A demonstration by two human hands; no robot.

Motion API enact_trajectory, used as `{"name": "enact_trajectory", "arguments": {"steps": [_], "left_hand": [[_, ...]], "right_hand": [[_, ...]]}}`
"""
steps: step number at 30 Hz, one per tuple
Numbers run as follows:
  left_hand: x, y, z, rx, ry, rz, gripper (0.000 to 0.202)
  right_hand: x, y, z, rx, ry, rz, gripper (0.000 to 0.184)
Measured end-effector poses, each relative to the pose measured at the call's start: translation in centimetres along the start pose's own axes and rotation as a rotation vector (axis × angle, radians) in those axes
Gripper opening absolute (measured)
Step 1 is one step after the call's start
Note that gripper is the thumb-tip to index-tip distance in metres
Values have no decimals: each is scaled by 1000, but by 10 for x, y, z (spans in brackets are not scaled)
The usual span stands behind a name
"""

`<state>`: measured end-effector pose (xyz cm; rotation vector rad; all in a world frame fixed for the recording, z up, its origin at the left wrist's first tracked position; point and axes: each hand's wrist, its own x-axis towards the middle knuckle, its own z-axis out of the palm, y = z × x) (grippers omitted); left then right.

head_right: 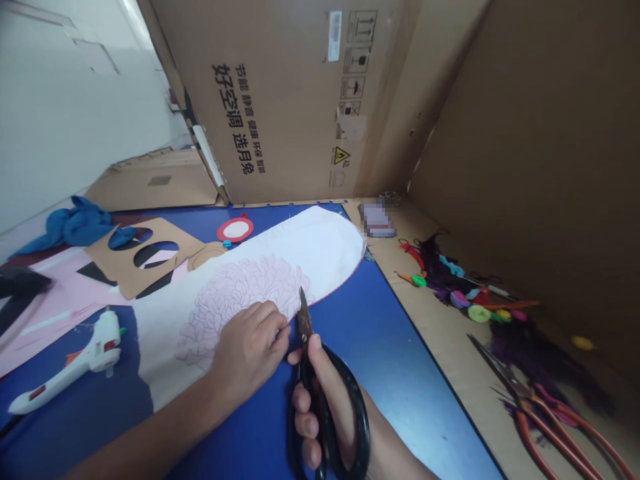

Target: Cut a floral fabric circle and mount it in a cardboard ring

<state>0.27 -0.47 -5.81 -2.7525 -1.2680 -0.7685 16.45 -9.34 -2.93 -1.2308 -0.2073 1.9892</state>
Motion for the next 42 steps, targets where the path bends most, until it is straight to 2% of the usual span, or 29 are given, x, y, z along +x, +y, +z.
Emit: {"name": "enact_trajectory", "arguments": {"steps": [11, 29, 42], "left_hand": [[-2, 1, -1, 1, 16, 10, 21], [0, 0, -1, -17, 15, 22, 21], [-1, 0, -1, -20, 38, 22, 21]], "right_hand": [[3, 3, 4, -17, 10, -40, 81], [-5, -3, 8, -29, 47, -48, 63], [-2, 1, 4, -29, 47, -29, 68]]}}
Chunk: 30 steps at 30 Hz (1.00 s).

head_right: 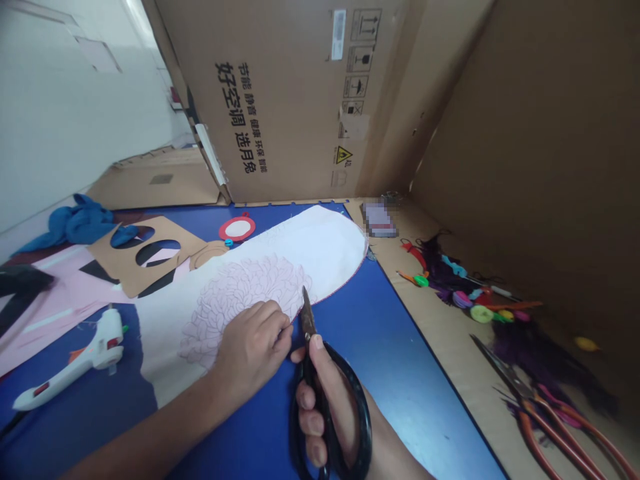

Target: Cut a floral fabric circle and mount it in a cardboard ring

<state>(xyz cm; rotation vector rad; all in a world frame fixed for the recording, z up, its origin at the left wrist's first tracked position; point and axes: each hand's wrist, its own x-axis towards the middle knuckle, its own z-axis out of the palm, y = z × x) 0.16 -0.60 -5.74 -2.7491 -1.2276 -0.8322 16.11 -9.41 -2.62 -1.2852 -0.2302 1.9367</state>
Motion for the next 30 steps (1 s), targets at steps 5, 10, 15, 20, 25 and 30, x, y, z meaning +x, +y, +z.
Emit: {"name": "enact_trajectory", "arguments": {"steps": [5, 10, 15, 20, 25, 30], "left_hand": [[1, 0, 0, -8, 6, 2, 20], [1, 1, 1, -2, 14, 0, 21], [1, 1, 1, -7, 12, 9, 21], [0, 0, 1, -6, 5, 11, 21], [0, 1, 1, -2, 9, 7, 22], [-1, 1, 2, -7, 20, 2, 21]], "right_hand": [[-3, -2, -3, 36, -17, 19, 55], [-7, -5, -1, 22, -10, 21, 52], [-7, -5, -1, 36, -21, 8, 51], [-8, -5, -1, 47, -16, 2, 52], [-10, -7, 2, 34, 27, 11, 48], [-11, -7, 2, 41, 16, 9, 47]]}}
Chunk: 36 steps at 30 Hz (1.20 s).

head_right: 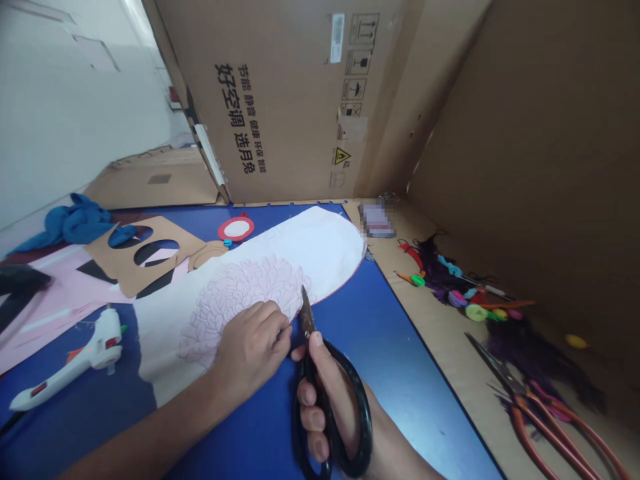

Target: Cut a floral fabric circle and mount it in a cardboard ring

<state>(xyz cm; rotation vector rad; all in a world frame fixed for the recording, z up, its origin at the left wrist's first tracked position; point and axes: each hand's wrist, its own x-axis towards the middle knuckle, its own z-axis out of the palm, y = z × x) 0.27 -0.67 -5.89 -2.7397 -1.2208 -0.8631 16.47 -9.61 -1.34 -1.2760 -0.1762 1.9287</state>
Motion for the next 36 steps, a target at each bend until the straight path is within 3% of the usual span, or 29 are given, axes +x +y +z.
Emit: {"name": "enact_trajectory", "arguments": {"steps": [17, 26, 36], "left_hand": [[-2, 1, -1, 13, -14, 4, 21], [-2, 1, -1, 12, -6, 4, 22], [-3, 1, -2, 0, -14, 2, 21]], "right_hand": [[-3, 0, -8, -31, 5, -4, 50], [-9, -5, 0, -83, 57, 5, 43], [-3, -3, -11, -85, -17, 0, 52]]}}
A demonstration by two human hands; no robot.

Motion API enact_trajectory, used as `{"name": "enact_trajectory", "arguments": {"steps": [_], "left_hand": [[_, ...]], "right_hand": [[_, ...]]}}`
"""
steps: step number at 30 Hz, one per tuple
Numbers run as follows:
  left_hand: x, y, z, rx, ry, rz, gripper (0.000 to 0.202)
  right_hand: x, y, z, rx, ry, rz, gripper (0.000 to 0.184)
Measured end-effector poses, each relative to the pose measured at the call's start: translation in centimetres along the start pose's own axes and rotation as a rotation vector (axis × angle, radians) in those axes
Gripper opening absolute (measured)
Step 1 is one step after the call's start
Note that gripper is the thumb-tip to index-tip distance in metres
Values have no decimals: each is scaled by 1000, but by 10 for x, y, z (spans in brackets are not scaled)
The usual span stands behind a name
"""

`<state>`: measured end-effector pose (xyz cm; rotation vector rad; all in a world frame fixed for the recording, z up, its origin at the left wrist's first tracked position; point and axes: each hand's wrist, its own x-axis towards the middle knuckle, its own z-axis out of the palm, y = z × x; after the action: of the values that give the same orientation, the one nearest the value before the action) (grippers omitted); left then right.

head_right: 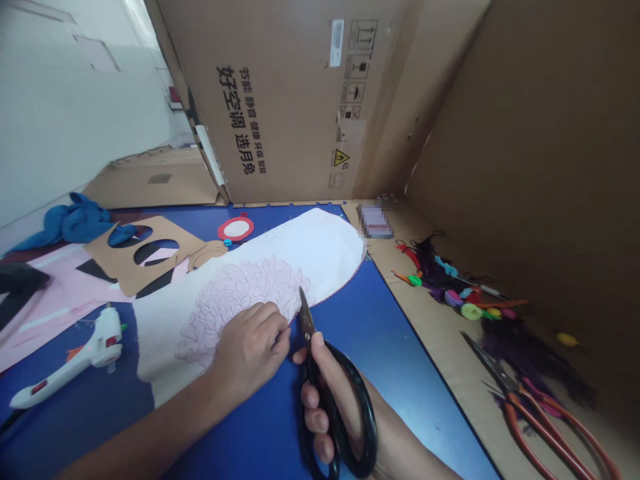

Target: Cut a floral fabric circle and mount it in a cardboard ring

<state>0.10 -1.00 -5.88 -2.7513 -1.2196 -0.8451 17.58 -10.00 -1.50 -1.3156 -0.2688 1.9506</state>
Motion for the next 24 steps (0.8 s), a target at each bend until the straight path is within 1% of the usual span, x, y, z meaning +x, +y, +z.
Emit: {"name": "enact_trajectory", "arguments": {"steps": [6, 15, 24], "left_hand": [[0, 1, -1, -9, 8, 1, 22], [0, 2, -1, -12, 22, 13, 22], [0, 2, -1, -8, 9, 16, 22]], "right_hand": [[-1, -2, 2, 7, -7, 10, 52], [0, -2, 0, 2, -8, 17, 57], [-3, -2, 3, -14, 9, 6, 53]]}}
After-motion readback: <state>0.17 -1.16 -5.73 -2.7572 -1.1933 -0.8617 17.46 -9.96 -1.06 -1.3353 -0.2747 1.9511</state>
